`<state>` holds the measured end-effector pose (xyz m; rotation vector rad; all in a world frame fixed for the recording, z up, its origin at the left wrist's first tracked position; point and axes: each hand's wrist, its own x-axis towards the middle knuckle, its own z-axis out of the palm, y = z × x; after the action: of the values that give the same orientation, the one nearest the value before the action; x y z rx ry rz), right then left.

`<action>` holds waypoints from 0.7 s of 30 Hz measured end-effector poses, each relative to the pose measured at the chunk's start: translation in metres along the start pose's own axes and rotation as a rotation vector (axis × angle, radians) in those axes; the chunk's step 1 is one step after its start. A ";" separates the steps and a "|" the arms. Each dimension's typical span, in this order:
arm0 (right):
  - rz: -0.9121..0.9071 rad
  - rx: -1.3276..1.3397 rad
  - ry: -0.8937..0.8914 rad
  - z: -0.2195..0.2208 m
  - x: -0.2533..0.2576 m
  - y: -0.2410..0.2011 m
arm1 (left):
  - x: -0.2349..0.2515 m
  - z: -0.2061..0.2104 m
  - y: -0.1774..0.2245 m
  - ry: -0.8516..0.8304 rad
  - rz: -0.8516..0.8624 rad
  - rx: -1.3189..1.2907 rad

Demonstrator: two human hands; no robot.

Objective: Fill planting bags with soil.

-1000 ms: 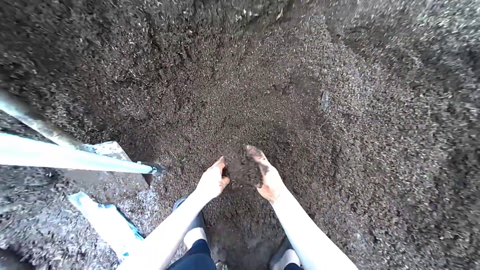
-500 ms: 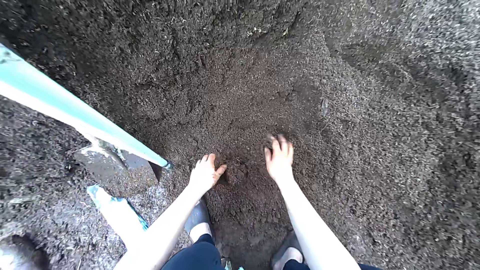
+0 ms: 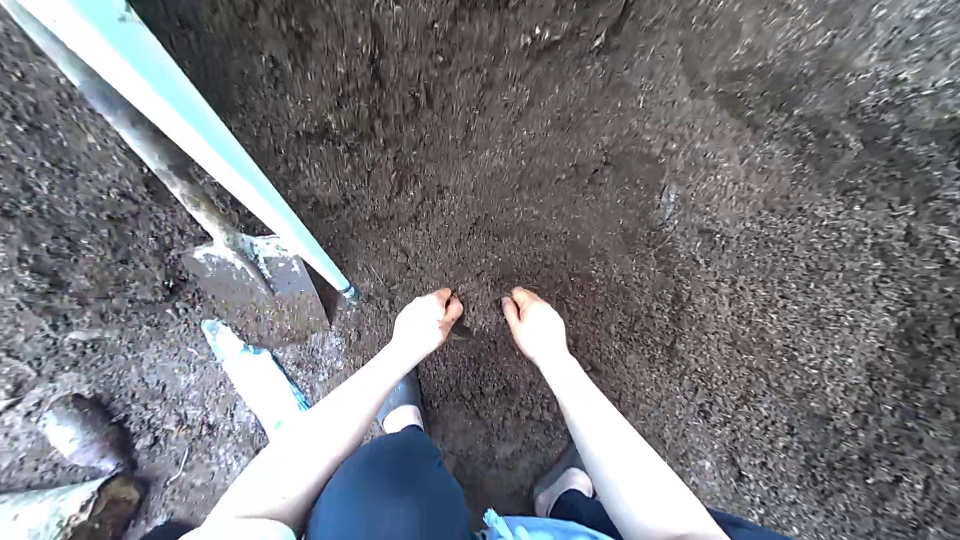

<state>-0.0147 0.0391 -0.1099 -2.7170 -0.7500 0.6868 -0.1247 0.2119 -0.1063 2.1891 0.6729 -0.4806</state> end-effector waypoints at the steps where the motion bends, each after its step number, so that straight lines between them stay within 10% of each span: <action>1: 0.010 0.008 0.009 0.014 0.008 0.004 | 0.012 0.005 -0.005 -0.026 -0.028 0.016; 14: 0.062 0.003 -0.100 0.033 0.022 0.022 | 0.028 0.029 -0.019 0.007 -0.145 0.087; 18: -0.223 -0.050 0.065 0.037 -0.006 0.028 | 0.018 0.039 -0.040 -0.144 -0.274 -0.203; 21: -0.417 -0.149 -0.126 0.039 -0.007 0.015 | 0.020 0.055 -0.035 -0.318 -0.284 -0.263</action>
<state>-0.0330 0.0266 -0.1459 -2.5307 -1.3963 0.7271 -0.1366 0.1951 -0.1720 1.7295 0.8227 -0.8182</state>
